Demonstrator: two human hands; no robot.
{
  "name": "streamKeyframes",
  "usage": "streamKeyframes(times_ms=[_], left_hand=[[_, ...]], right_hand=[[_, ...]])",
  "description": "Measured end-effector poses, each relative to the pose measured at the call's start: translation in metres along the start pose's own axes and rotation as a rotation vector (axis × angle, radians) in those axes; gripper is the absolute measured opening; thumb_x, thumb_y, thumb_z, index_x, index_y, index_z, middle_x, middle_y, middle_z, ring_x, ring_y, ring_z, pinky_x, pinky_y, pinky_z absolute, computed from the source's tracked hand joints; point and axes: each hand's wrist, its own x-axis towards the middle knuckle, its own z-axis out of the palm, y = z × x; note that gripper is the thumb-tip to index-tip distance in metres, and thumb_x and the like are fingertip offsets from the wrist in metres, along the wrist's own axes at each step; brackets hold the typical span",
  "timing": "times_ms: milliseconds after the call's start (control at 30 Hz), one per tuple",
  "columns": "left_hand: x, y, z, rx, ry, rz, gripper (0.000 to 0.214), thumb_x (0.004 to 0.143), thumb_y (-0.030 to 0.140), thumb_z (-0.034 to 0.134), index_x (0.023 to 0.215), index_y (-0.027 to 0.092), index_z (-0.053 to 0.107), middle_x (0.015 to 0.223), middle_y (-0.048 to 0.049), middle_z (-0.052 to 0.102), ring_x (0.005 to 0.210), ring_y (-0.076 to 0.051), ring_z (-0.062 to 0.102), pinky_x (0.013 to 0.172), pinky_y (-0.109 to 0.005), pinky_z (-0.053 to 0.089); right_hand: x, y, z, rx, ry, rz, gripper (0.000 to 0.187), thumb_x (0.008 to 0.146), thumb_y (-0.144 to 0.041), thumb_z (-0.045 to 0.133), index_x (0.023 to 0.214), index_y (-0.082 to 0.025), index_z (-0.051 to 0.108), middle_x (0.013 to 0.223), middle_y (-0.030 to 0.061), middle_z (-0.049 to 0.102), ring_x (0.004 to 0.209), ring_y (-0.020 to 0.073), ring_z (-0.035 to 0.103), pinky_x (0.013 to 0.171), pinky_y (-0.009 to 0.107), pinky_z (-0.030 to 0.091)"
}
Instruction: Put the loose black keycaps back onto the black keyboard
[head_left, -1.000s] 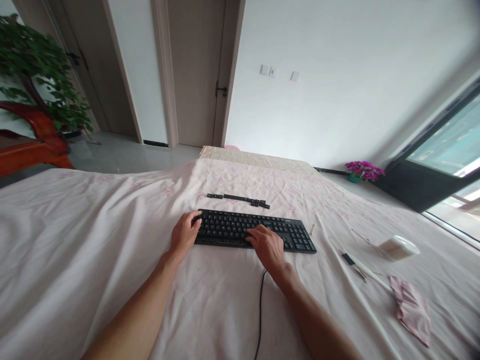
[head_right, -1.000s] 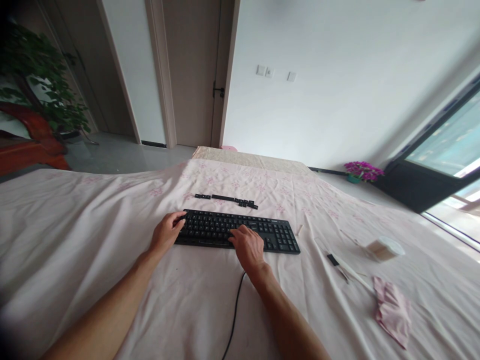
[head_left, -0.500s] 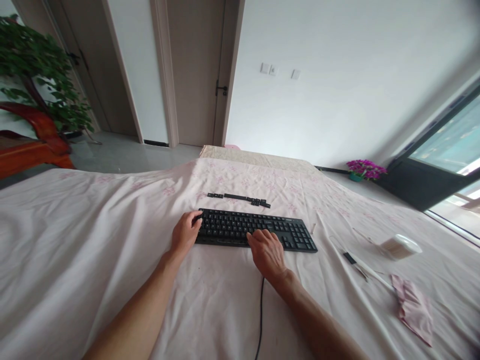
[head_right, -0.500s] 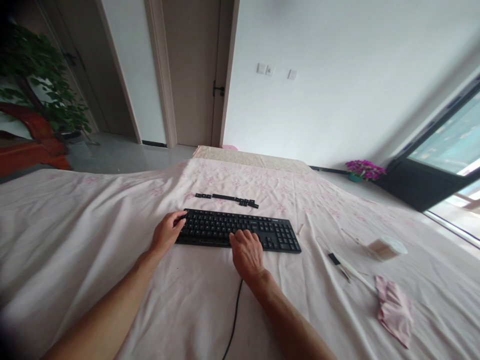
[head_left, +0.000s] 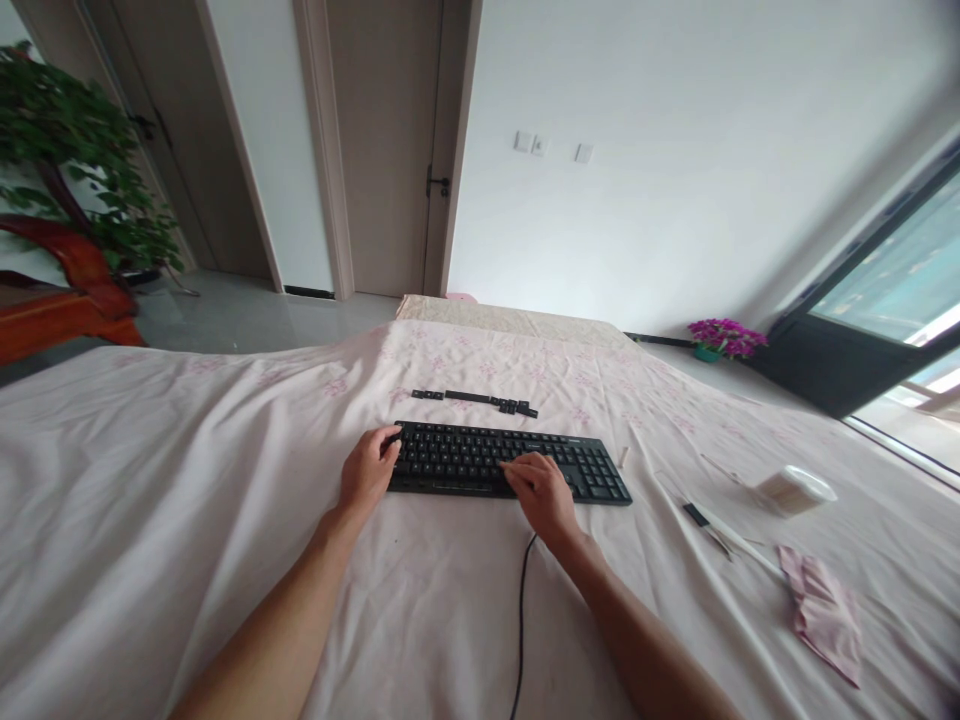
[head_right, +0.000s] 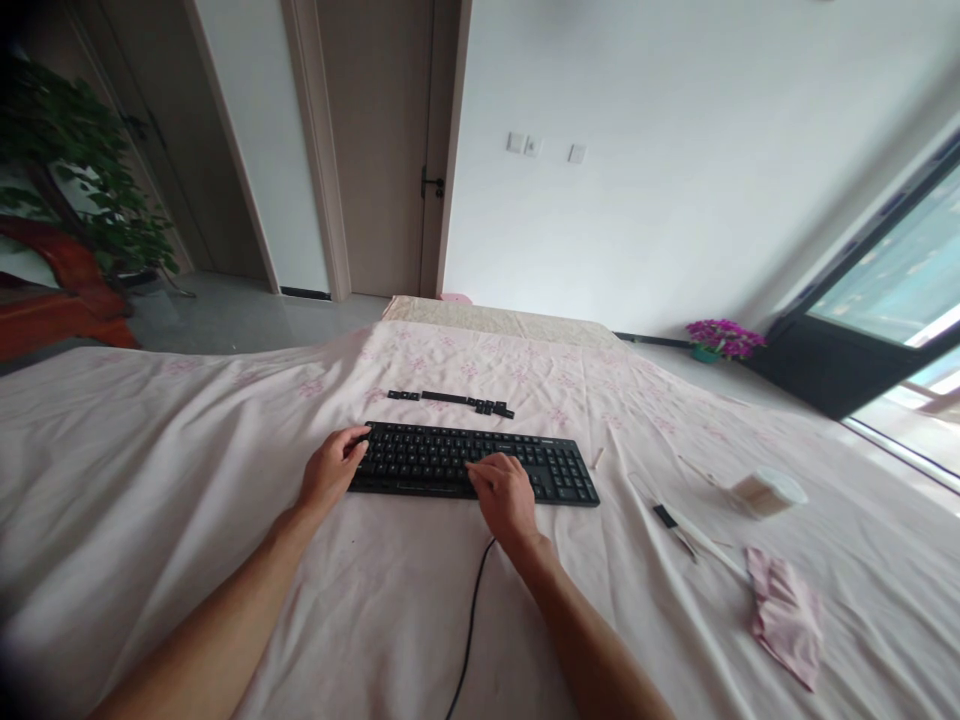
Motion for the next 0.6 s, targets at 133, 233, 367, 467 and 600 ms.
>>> streamKeyframes(times_ms=[133, 233, 367, 467, 600], left_hand=[[0.000, 0.002, -0.001, -0.002, 0.002, -0.016, 0.030, 0.086, 0.029, 0.046, 0.111, 0.023, 0.062, 0.113, -0.0041, 0.066, 0.101, -0.019, 0.061, 0.091, -0.032, 0.047], [0.000, 0.001, -0.001, -0.007, 0.003, -0.006, 0.030, 0.086, 0.028, 0.046, 0.112, 0.023, 0.062, 0.112, -0.0042, 0.066, 0.102, -0.019, 0.061, 0.090, -0.032, 0.047], [0.001, -0.003, 0.001, -0.013, 0.001, 0.004, 0.031, 0.086, 0.027, 0.046, 0.112, 0.023, 0.061, 0.113, -0.0038, 0.066, 0.101, -0.018, 0.062, 0.090, -0.031, 0.047], [0.001, -0.004, 0.003, -0.017, -0.002, 0.005, 0.031, 0.086, 0.028, 0.045, 0.112, 0.023, 0.061, 0.112, -0.0036, 0.066, 0.101, -0.018, 0.062, 0.088, -0.031, 0.048], [0.002, -0.004, 0.002, -0.029, -0.006, 0.004, 0.030, 0.086, 0.028, 0.045, 0.112, 0.023, 0.060, 0.113, -0.0043, 0.065, 0.102, -0.019, 0.062, 0.089, -0.032, 0.047]], right_hand=[[0.015, 0.029, 0.000, 0.070, 0.147, 0.150, 0.027, 0.090, -0.035, 0.048, 0.100, -0.027, 0.073, 0.096, 0.0036, 0.066, 0.091, 0.0184, 0.055, 0.083, 0.030, 0.040], [0.030, 0.047, -0.001, 0.052, 0.150, 0.210, 0.026, 0.087, -0.033, 0.051, 0.099, -0.028, 0.073, 0.097, 0.0027, 0.067, 0.093, 0.0189, 0.056, 0.085, 0.030, 0.041], [0.053, 0.069, -0.003, 0.005, 0.124, 0.292, 0.026, 0.085, -0.032, 0.052, 0.100, -0.028, 0.073, 0.100, 0.0015, 0.067, 0.094, 0.0186, 0.058, 0.082, 0.029, 0.042], [0.069, 0.082, -0.002, -0.066, 0.086, 0.338, 0.026, 0.085, -0.031, 0.053, 0.100, -0.029, 0.073, 0.101, 0.0013, 0.068, 0.095, 0.0186, 0.058, 0.079, 0.027, 0.041], [0.085, 0.087, 0.004, -0.191, 0.001, 0.296, 0.024, 0.085, -0.030, 0.054, 0.098, -0.029, 0.074, 0.100, 0.0019, 0.068, 0.095, 0.0189, 0.058, 0.080, 0.027, 0.039]])
